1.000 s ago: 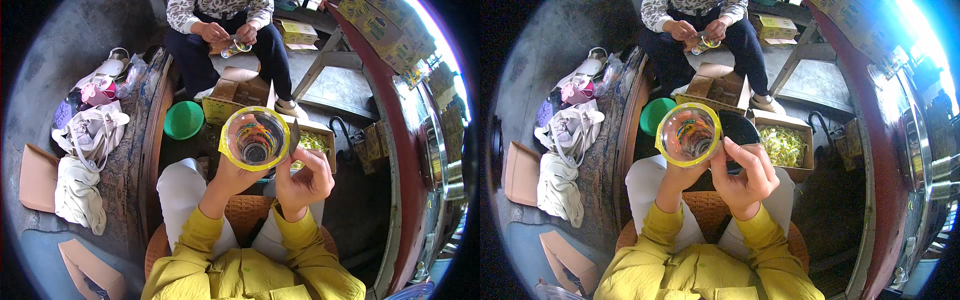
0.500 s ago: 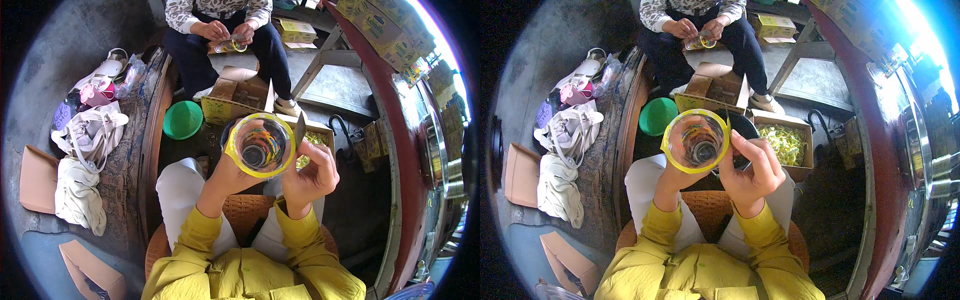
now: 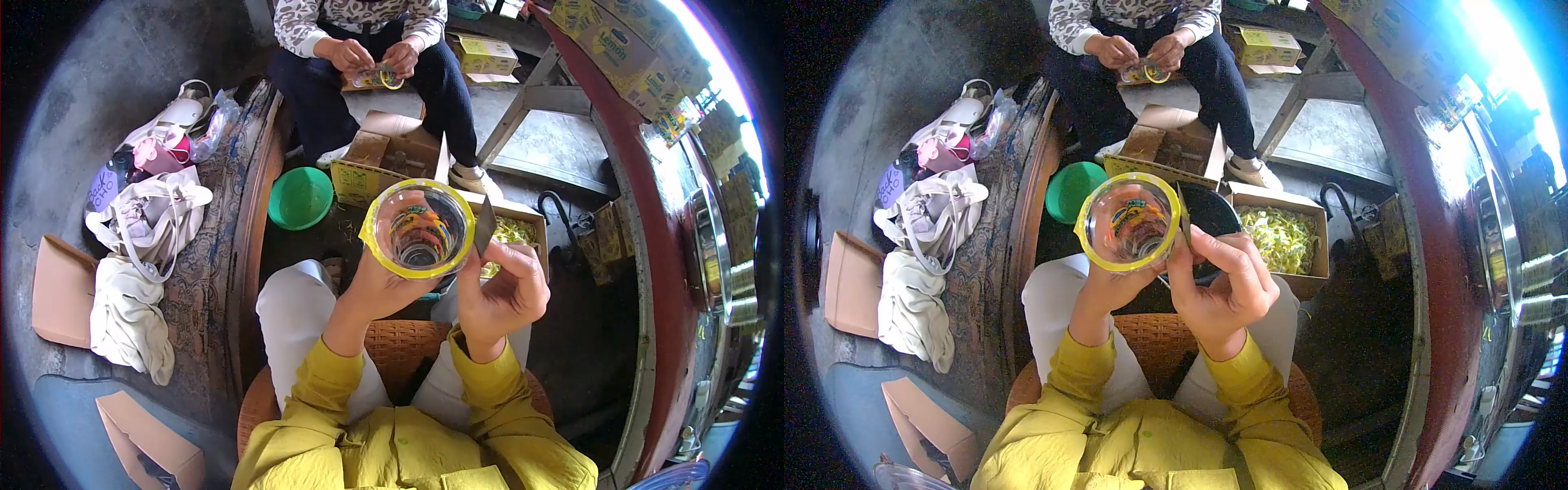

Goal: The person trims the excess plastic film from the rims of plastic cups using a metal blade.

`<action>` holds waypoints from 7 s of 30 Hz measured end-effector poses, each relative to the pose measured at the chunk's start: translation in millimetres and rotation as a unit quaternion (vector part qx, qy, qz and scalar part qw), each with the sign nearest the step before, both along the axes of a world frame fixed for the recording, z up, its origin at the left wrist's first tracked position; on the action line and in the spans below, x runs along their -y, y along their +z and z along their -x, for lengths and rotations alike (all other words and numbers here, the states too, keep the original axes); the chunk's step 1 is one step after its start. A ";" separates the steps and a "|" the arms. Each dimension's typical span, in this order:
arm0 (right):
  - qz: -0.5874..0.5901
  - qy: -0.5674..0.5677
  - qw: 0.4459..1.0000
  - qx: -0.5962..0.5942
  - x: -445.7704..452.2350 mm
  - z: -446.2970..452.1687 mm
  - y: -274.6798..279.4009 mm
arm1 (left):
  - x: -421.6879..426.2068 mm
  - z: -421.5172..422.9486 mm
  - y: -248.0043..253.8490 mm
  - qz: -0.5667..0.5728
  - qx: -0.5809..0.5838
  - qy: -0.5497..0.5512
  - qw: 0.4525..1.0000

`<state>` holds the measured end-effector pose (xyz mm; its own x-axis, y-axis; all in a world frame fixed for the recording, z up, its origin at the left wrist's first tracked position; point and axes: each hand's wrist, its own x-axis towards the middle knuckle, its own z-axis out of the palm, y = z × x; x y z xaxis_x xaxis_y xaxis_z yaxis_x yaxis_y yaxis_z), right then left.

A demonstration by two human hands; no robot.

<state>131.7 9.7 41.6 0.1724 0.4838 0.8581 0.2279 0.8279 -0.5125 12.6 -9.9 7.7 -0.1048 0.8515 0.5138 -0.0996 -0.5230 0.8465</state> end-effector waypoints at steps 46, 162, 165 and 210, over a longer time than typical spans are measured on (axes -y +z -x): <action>-0.006 -0.039 0.999 0.034 -2.8 1.7 -1.2 | -4.8 4.1 -2.7 -0.042 -0.033 -0.039 0.998; -0.023 -0.036 0.997 0.062 7.6 2.1 -5.3 | -6.3 -0.8 -12.6 0.016 0.135 -0.125 0.983; -0.036 -0.047 0.995 0.086 7.4 1.3 -5.9 | -6.3 -0.4 -11.9 -0.002 0.119 -0.116 0.986; 0.044 -0.045 0.996 0.056 -17.2 4.0 -21.9 | -23.4 4.7 -32.1 0.015 0.029 -0.079 0.996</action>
<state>127.6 26.8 19.7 0.1249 0.5454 0.8288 0.3588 0.7540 -0.5502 7.9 13.5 -24.4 0.0027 0.8750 0.4842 -0.2280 -0.4709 0.8522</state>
